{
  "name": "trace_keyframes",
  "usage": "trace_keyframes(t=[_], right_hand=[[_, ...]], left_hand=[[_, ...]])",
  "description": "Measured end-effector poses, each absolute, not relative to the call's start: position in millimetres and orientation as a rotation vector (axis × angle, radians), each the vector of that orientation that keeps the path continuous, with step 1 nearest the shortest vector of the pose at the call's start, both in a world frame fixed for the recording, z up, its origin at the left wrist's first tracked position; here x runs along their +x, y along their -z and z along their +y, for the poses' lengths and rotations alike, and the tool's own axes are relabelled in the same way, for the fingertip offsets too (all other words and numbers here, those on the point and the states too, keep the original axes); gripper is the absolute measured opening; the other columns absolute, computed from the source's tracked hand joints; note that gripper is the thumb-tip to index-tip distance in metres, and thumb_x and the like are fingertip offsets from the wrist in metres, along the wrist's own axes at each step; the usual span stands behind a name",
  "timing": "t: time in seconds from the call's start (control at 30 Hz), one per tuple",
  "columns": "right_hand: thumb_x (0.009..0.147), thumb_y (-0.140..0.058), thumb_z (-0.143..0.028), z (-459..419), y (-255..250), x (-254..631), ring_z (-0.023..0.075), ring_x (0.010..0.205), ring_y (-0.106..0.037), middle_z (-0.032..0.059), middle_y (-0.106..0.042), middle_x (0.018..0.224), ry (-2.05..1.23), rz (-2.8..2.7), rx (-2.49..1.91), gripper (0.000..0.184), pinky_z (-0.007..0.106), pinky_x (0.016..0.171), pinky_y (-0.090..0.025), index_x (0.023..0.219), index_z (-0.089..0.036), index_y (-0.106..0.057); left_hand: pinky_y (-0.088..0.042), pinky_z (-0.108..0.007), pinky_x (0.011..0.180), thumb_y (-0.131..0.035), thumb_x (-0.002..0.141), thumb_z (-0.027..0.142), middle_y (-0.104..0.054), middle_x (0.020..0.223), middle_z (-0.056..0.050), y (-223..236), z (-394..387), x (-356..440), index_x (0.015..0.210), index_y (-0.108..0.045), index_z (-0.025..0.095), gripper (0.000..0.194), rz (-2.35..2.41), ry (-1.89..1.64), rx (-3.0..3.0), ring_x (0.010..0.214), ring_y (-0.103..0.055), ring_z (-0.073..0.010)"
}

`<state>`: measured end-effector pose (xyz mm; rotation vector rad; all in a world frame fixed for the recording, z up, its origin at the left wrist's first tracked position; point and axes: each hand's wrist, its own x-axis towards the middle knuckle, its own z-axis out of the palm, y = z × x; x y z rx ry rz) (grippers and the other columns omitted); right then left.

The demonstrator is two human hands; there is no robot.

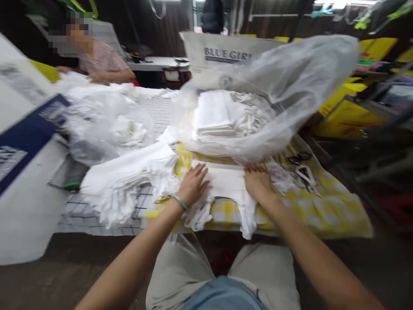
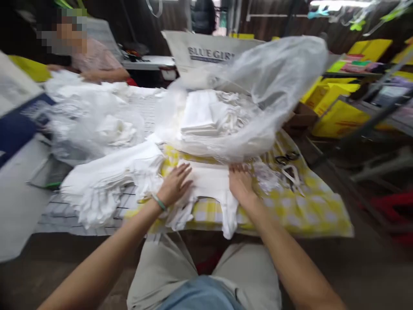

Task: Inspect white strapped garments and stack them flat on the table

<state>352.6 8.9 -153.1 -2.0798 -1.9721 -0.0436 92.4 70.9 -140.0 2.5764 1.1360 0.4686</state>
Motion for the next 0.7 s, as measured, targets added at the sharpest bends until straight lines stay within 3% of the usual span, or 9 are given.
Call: trace_keyframes(t=[0.1,0.2,0.27,0.37,0.47,0.57,0.7], right_hand=[[0.089,-0.041,-0.017,13,134,301,0.0308,0.11,-0.061,0.0167,-0.067,0.116,-0.037,-2.125,-1.814,0.037,0.048,0.104,-0.04,0.118,-0.017,-0.064],[0.092,-0.042,-0.025,46,115,236,0.0229,0.097,-0.067,0.0075,-0.071,0.105,-0.348,-2.185,-1.478,0.03,0.037,0.091,-0.05,0.109,-0.023,-0.067],[0.093,-0.042,-0.025,86,107,193,0.0204,0.097,-0.066,0.0062,-0.071,0.103,-0.426,-2.146,-1.391,0.027,0.033,0.089,-0.05,0.103,-0.022,-0.068],[0.091,-0.046,-0.02,159,104,142,0.0205,0.102,-0.062,0.0095,-0.069,0.106,-0.372,-2.117,-1.504,0.024,0.03,0.092,-0.046,0.103,-0.017,-0.067],[0.092,-0.047,-0.028,217,109,110,0.0234,0.104,-0.06,0.0148,-0.064,0.112,-0.283,-2.096,-1.736,0.029,0.031,0.091,-0.044,0.111,-0.012,-0.063],[0.092,-0.047,-0.038,241,119,95,0.0256,0.099,-0.059,0.0156,-0.063,0.111,-0.21,-2.121,-1.884,0.034,0.033,0.082,-0.044,0.107,-0.012,-0.064],[0.093,-0.045,-0.028,240,126,91,0.0239,0.094,-0.057,0.0123,-0.064,0.104,0.136,-2.224,-1.759,0.024,0.032,0.074,-0.04,0.099,-0.016,-0.065]], left_hand=[[-0.04,-0.041,0.11,-0.039,0.092,0.041,-0.055,0.136,-0.007,117,59,39,0.128,-0.057,0.03,0.041,1.311,-0.824,2.359,0.13,-0.047,-0.0222],[-0.046,-0.041,0.102,-0.04,0.09,0.038,-0.064,0.121,-0.009,100,86,-48,0.117,-0.062,0.023,0.038,1.787,-1.108,2.116,0.116,-0.058,-0.0245],[-0.049,-0.039,0.095,-0.039,0.088,0.032,-0.065,0.115,-0.014,96,115,-113,0.114,-0.062,0.015,0.039,2.163,-1.147,1.935,0.107,-0.062,-0.0257],[-0.046,-0.044,0.093,-0.044,0.085,0.033,-0.066,0.108,-0.022,102,154,-186,0.106,-0.065,0.008,0.039,2.518,-0.738,1.751,0.107,-0.06,-0.0332],[-0.047,-0.045,0.088,-0.051,0.082,0.043,-0.067,0.103,-0.024,113,174,-215,0.097,-0.067,0.008,0.041,2.519,-0.377,1.688,0.104,-0.06,-0.038],[-0.047,-0.04,0.085,-0.058,0.077,0.04,-0.066,0.102,-0.019,120,180,-216,0.094,-0.066,0.013,0.033,2.519,-0.406,1.739,0.1,-0.062,-0.0336],[-0.047,-0.036,0.084,-0.057,0.075,0.025,-0.065,0.098,-0.014,122,183,-208,0.085,-0.065,0.016,0.016,2.537,-0.577,1.818,0.097,-0.062,-0.0287]])
